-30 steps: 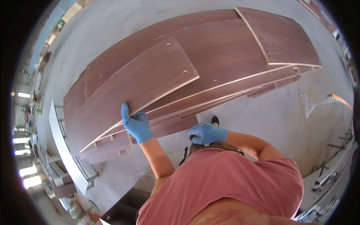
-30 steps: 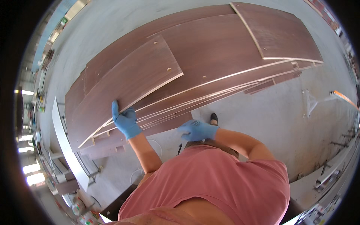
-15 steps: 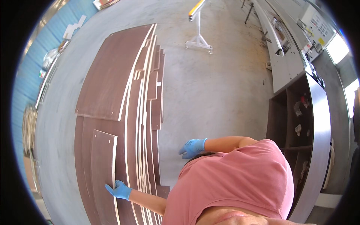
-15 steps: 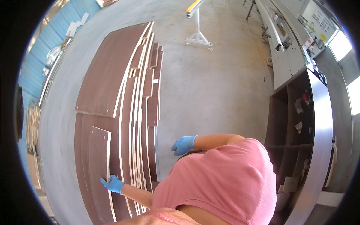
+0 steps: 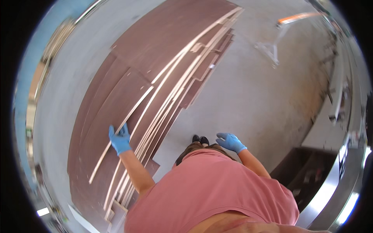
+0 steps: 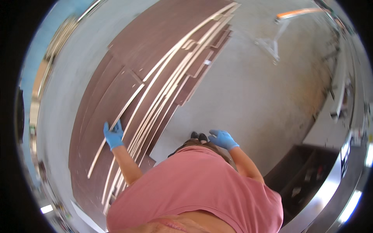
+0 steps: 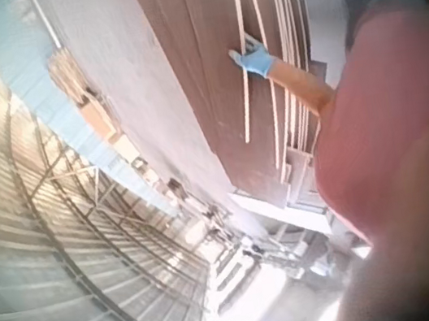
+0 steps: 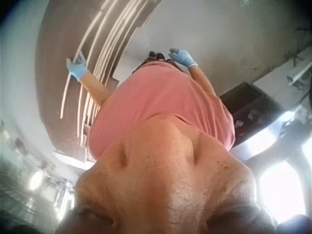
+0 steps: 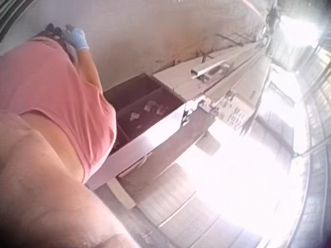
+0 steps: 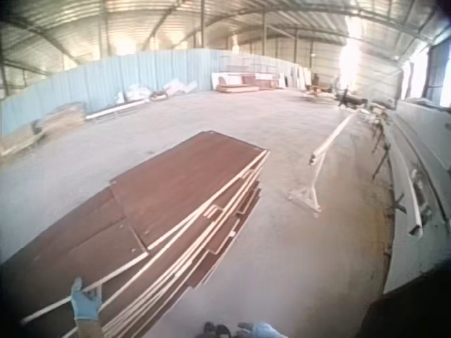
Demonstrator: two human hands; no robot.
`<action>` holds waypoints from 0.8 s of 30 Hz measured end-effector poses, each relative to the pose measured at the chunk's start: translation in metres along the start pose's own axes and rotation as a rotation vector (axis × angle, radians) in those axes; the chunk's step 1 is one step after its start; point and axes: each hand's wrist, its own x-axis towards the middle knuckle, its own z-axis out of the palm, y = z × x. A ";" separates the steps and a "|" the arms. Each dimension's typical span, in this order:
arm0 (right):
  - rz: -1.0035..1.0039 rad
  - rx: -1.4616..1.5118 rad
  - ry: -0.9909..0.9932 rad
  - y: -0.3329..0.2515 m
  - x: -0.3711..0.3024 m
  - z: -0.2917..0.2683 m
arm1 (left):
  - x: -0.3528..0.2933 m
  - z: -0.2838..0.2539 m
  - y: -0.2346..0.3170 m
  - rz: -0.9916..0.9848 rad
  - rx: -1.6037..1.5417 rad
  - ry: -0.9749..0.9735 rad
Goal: The person repeatedly picks up large brown wood panels from a stack, carries them to a workbench, and places them down. They also use a handheld spray tool to apply a substance to the panels and arrange smaller cut pieces on the bench.
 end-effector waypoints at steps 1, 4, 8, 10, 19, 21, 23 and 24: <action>0.002 0.005 0.032 0.001 0.000 0.005 | -0.005 0.003 0.002 0.004 0.012 0.005; 0.017 0.025 -0.077 -0.011 0.006 0.008 | -0.006 -0.017 0.029 0.004 0.009 0.049; 0.015 -0.035 -0.139 -0.020 0.020 0.006 | 0.015 -0.018 0.030 0.029 -0.059 0.023; -0.009 -0.102 -0.173 -0.026 0.033 0.001 | 0.036 -0.004 0.027 0.051 -0.097 -0.006; 0.058 -0.014 -0.083 -0.056 0.035 0.005 | 0.129 0.023 0.037 -0.092 -0.131 -0.012; 0.033 0.040 -0.188 -0.054 0.016 -0.001 | 0.120 0.045 0.028 -0.005 -0.012 0.084; 0.056 0.123 -0.165 -0.042 0.003 0.000 | 0.114 0.047 0.031 0.034 0.042 -0.040; 0.078 0.098 -0.123 -0.038 0.002 0.003 | 0.120 0.039 0.042 -0.014 0.083 -0.095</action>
